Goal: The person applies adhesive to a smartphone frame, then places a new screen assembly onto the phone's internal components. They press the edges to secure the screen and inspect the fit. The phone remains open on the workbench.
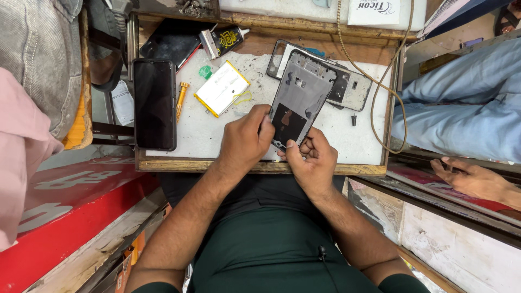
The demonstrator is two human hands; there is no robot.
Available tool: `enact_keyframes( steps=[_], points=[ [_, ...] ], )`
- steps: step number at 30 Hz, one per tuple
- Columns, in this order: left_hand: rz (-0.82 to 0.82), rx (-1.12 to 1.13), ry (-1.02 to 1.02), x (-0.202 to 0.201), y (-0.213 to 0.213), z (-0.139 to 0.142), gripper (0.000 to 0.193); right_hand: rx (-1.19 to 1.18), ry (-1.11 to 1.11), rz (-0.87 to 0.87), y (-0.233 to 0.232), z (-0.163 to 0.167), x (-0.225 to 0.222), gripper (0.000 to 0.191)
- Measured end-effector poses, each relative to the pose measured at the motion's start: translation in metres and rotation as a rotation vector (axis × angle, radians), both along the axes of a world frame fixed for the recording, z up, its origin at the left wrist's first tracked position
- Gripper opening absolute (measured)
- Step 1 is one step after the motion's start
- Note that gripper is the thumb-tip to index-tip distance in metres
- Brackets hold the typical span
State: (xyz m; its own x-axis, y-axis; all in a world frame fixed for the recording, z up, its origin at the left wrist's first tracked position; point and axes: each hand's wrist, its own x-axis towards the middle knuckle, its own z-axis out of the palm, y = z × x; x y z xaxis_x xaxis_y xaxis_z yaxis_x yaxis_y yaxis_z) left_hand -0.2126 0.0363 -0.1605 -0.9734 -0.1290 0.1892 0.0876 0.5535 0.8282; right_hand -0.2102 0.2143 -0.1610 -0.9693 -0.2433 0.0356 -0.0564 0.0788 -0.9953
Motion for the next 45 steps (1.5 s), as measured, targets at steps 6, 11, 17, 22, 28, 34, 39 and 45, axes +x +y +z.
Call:
enact_keyframes(
  steps=[6, 11, 17, 22, 28, 34, 39, 45],
  points=[
    [-0.027, 0.034, 0.083, 0.002, 0.003, 0.004, 0.034, 0.03, 0.061, -0.031, 0.002, -0.001, -0.001, 0.027],
    [-0.052, 0.037, 0.029, 0.002, 0.002, 0.006, 0.035, -0.005, 0.035, -0.015, 0.005, -0.001, 0.0, 0.026],
    [-0.026, 0.038, 0.006, 0.002, 0.005, 0.007, 0.036, -0.038, 0.026, -0.032, 0.004, 0.001, 0.0, 0.025],
    [-0.061, 0.089, 0.129, 0.009, 0.005, 0.017, 0.051, -0.103, -0.061, -0.054, 0.007, 0.002, -0.004, 0.023],
    [0.03, 0.357, -0.116, 0.019, -0.011, 0.024, 0.012, -0.211, -0.111, -0.088, 0.013, 0.01, -0.01, 0.022],
    [0.038, 0.222, -0.073, 0.022, -0.017, 0.025, 0.013, -0.268, -0.1, -0.085, 0.011, 0.013, -0.008, 0.025],
    [-0.029, 0.277, -0.161, 0.017, -0.005, 0.031, 0.013, -0.281, -0.095, -0.047, 0.009, 0.008, -0.004, 0.027],
    [-0.131, 0.328, -0.116, 0.019, -0.006, 0.038, 0.027, -0.278, -0.064, -0.073, 0.01, 0.004, 0.0, 0.026]
  ],
)
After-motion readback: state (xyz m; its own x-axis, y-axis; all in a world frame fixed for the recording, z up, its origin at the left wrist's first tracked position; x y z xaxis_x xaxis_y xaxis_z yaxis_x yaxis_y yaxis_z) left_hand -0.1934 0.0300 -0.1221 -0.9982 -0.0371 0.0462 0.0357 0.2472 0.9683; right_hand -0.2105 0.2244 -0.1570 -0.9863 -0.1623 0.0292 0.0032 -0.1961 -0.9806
